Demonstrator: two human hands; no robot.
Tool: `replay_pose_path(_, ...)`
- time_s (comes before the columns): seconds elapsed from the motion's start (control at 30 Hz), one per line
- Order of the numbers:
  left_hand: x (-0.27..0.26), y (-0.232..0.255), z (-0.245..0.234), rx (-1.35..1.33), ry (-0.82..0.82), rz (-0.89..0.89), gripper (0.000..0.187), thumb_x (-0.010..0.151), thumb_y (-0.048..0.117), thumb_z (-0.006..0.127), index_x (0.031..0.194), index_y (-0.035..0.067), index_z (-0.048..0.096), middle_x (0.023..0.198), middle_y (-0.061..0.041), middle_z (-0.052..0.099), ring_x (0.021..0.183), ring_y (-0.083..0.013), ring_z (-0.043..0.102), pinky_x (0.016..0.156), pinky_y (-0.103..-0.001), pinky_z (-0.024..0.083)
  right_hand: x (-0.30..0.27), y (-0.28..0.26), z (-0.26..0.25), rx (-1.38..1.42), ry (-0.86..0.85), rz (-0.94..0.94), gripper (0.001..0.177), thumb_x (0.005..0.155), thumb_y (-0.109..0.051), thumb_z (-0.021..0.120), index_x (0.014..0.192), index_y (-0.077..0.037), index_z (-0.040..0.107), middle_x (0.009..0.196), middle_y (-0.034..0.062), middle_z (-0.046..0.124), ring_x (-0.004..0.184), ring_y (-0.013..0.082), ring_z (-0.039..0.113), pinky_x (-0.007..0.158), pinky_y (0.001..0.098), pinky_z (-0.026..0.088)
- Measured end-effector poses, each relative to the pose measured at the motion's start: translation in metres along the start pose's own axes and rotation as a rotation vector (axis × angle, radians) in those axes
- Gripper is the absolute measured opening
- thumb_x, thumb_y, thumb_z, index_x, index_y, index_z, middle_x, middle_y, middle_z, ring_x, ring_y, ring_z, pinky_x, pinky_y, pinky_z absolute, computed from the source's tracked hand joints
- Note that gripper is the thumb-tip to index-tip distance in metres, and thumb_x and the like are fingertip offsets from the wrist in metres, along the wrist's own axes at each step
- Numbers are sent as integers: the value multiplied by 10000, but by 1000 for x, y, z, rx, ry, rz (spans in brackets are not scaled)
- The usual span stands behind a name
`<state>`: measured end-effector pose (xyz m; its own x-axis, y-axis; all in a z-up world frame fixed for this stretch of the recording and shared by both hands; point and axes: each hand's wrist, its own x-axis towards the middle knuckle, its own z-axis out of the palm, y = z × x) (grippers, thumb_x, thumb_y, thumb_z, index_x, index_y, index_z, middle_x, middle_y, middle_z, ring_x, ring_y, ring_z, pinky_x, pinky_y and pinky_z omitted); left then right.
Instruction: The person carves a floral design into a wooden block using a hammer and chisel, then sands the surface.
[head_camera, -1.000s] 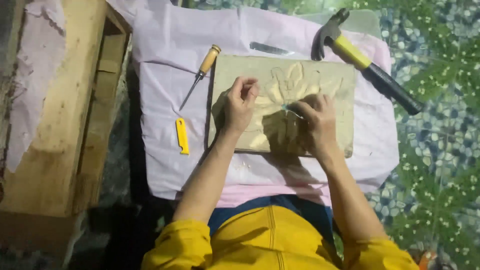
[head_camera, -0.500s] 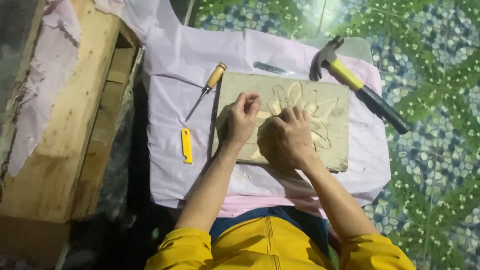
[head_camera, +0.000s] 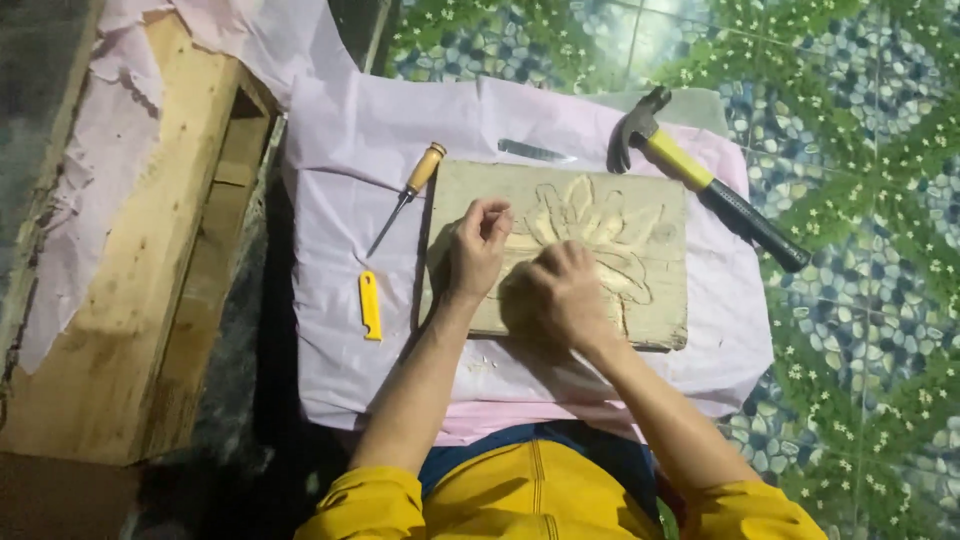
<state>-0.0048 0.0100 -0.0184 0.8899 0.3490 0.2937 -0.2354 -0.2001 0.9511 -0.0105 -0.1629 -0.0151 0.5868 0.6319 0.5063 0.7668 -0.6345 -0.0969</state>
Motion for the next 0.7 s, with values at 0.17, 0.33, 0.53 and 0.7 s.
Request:
replay_pose_path(0.17,-6,0,-1,-11,-18,-38,211,1006,295,664,1090,102,677,854,-157,737,816,-272,745,715,-412,606,-14,1,1,-31,1,43,51,825,-187,685,867,-214,696,891,36,501,874,267,503,741,405,411)
replay_pose_path(0.33,-2,1,0,-33,-17,-50,233,1013,314,652,1099,98,670,855,-160,728,812,-270,737,708,-422,600,-9,-4,-4,-67,2,69,96,809,-138,674,859,-215,703,902,34,513,878,259,507,733,389,412)
replay_pose_path(0.53,-5,7,-2,-45,-15,-35,198,1019,272,651,1079,86,679,838,-145,723,797,-233,729,691,-392,598,-19,5,-4,-147,-6,119,81,795,-166,723,814,-224,670,881,8,507,862,239,518,711,386,408)
replay_pose_path(0.7,-5,2,-1,-39,-35,-20,219,1029,273,641,1095,65,668,849,-166,717,812,-254,728,697,-410,594,-21,-2,3,-30,-1,127,140,796,-178,725,927,-223,705,910,20,517,880,254,526,718,379,429)
